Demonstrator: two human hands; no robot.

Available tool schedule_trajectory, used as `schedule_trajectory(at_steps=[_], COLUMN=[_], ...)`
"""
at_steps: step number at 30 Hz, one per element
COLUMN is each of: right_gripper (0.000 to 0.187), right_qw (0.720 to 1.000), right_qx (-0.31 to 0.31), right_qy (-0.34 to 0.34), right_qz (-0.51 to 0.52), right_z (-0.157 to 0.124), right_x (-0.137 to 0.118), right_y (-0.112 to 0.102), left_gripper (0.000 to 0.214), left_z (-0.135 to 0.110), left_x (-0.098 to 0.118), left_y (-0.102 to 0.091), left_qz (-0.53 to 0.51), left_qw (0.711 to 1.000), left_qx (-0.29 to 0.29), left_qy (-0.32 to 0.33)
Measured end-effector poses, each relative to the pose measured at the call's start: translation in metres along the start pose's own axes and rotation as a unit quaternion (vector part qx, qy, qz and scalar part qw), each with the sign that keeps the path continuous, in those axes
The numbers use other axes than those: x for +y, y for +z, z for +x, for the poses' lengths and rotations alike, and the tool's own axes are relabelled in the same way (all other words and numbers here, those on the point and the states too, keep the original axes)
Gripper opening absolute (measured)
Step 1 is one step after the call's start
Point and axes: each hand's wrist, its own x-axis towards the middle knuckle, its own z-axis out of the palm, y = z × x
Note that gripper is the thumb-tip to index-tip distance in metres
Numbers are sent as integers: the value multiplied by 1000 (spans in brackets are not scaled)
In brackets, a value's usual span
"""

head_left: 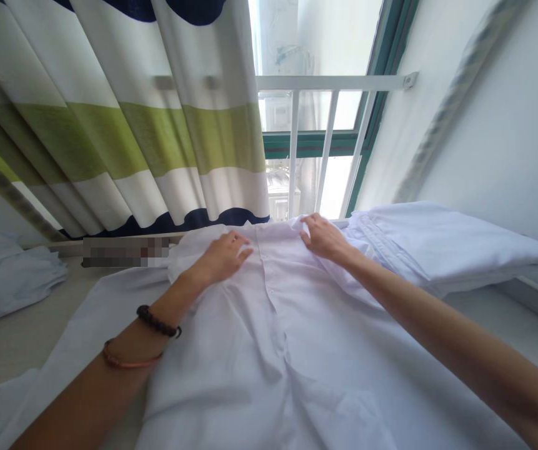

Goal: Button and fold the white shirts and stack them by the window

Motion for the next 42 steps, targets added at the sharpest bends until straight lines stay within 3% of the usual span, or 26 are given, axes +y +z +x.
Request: schedule_trajectory(at_steps=[2,4,7,9,14,18,21,23,25,27,30,33,36,39,42], right_gripper=[58,65,39,28,35,38,43,41,30,35,51,59,63,56,42], right_qw=[996,990,989,991,988,984,991,998,996,985,986,985,979,977,981], right_qx=[-20,-72,-94,-76,16,61,53,45,-36,-96,-112,-152,-192,-197,-138], right_qy=[77,107,96,93,133,158,107,-4,-82,-136,-119,-66,-49,-72,-123], right_qz=[-30,-49,-61,-66,-72,-61,-56,-51,0,41,38,47,51,31,54], right_z=[28,47,60,66,96,112,88,52,8,-33,-70,-74,-64,-60,-72], right_x=[19,38,56,63,71,59,31,7,-14,-27,-25,-9,2,-8,-35], right_y=[4,12,22,22,-5,-20,-15,-6,6,18,36,46,42,26,8], left_gripper=[53,54,32,28,38,36,37,35,28,31,47,55,51,41,33], left_z=[24,40,49,50,63,80,75,58,33,5,-29,-49,-64,-80,-95], left_x=[-25,-48,-72,-80,-89,-81,-60,-43,-29,-19,-12,-11,-13,-21,-32], left_y=[-4,-4,1,1,-18,-26,-14,-2,9,18,30,38,28,-3,-40], left_qz=[60,83,73,69,87,99,109,92,36,-22,-40,-30,-46,-72,-92], left_qw=[992,988,992,991,978,976,976,984,994,990,988,990,988,990,986], left_qx=[69,66,55,71,146,163,174,152,65,-26,-68,-93,-80,-51,-136], left_qy=[-87,-109,-92,-89,-122,-108,-79,-20,74,139,129,107,123,107,35])
